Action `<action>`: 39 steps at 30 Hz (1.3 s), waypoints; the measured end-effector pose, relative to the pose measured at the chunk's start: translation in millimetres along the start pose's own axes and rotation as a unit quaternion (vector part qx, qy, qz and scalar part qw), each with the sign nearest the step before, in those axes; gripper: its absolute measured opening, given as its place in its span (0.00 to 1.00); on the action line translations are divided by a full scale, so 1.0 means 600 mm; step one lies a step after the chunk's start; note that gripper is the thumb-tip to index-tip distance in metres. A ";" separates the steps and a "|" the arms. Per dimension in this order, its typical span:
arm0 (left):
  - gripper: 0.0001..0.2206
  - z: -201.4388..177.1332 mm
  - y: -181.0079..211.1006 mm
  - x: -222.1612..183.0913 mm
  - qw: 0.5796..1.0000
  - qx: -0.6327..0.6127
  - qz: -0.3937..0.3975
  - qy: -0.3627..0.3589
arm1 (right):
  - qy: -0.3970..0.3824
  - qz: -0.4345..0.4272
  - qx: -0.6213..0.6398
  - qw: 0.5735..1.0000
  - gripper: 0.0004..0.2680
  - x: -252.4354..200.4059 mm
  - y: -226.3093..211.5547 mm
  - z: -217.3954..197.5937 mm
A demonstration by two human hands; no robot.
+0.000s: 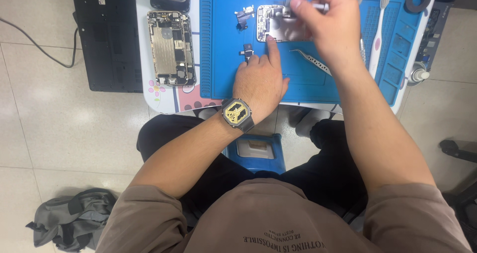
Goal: The person uses tweezers to handle small components on a blue work mat, then picks up a disassembled smartphone chassis. They use a screwdriver to tighten screws on the phone's internal frame and continue to manipulate small parts with their hands.
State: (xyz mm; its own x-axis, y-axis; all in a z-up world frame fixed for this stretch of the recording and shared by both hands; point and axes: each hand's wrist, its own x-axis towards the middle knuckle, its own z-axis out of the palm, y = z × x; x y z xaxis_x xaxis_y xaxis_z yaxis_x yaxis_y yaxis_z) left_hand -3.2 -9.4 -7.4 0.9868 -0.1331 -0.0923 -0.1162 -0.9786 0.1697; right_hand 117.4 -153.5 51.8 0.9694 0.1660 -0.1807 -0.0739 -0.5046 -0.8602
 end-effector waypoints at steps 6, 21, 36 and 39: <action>0.53 -0.009 0.003 0.009 0.999 -0.021 -0.008 -0.035 | 0.083 -0.055 -0.028 0.995 0.07 0.099 0.050 0.019; 0.53 -0.007 0.004 0.010 0.998 -0.032 -0.013 -0.047 | 0.102 -0.129 -0.061 0.985 0.05 0.100 0.065 0.005; 0.24 -0.085 -0.059 0.064 0.995 -0.099 -0.003 0.014 | 0.096 -0.084 0.001 0.992 0.05 0.100 0.039 0.022; 0.12 -0.098 -0.133 0.128 0.980 -0.145 -0.012 0.138 | 0.106 -0.099 -0.018 0.989 0.05 0.120 0.053 0.035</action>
State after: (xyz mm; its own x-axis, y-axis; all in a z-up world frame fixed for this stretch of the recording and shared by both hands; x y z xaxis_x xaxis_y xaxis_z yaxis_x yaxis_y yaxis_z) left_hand 88.6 67.8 29.4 0.9864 -0.0235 0.1626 -0.0947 -0.8901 0.4458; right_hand 179.8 -139.8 1.6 0.9916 0.0857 0.0972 0.1275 -0.5108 -0.8502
